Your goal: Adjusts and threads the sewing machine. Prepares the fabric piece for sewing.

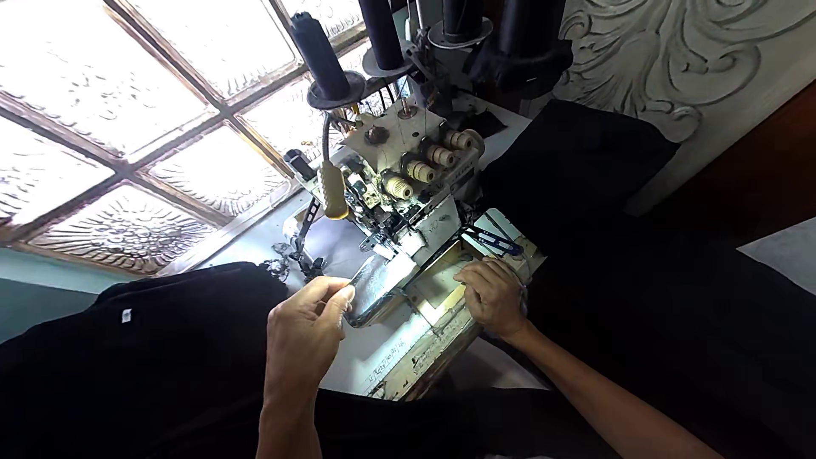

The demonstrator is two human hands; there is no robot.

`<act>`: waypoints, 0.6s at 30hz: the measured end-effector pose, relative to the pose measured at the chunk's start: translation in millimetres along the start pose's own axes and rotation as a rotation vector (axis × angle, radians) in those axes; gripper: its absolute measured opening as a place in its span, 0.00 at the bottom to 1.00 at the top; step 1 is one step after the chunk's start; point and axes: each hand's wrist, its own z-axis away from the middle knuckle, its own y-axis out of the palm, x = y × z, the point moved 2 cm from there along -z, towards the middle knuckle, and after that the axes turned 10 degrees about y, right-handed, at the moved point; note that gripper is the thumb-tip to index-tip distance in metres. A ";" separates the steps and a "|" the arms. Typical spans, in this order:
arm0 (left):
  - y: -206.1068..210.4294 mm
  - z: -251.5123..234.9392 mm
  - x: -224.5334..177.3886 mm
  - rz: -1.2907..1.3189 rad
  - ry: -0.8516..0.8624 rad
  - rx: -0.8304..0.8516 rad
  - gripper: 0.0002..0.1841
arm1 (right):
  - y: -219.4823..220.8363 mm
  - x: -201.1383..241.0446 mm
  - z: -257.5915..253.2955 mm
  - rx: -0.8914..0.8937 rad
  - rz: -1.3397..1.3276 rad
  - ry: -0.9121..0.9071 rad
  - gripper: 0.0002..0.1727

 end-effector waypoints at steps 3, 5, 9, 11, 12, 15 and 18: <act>3.3 -4.5 -0.2 -0.214 0.024 0.001 0.09 | -0.5 -0.2 -0.5 0.005 0.008 -0.005 0.17; 2.9 -7.5 -4.1 -0.309 0.064 -0.024 0.10 | -0.7 0.1 -0.7 -0.003 0.007 -0.005 0.17; 6.7 -14.8 -18.5 -0.448 0.095 -0.012 0.07 | -0.1 1.3 -0.3 -0.016 -0.004 -0.001 0.17; 7.6 -19.3 -21.9 -0.429 0.084 0.039 0.09 | -0.2 1.3 -0.2 -0.016 -0.004 0.001 0.17; 6.8 -21.8 -22.6 -0.393 0.073 0.059 0.12 | -0.6 1.5 -0.4 -0.012 -0.004 0.003 0.17; 8.7 -23.0 -20.6 -0.346 0.108 0.033 0.14 | -0.8 1.2 -0.6 -0.008 0.005 0.004 0.17; 10.5 -20.9 -20.9 -0.338 0.128 0.008 0.13 | -0.4 1.1 -0.4 -0.012 0.003 0.001 0.17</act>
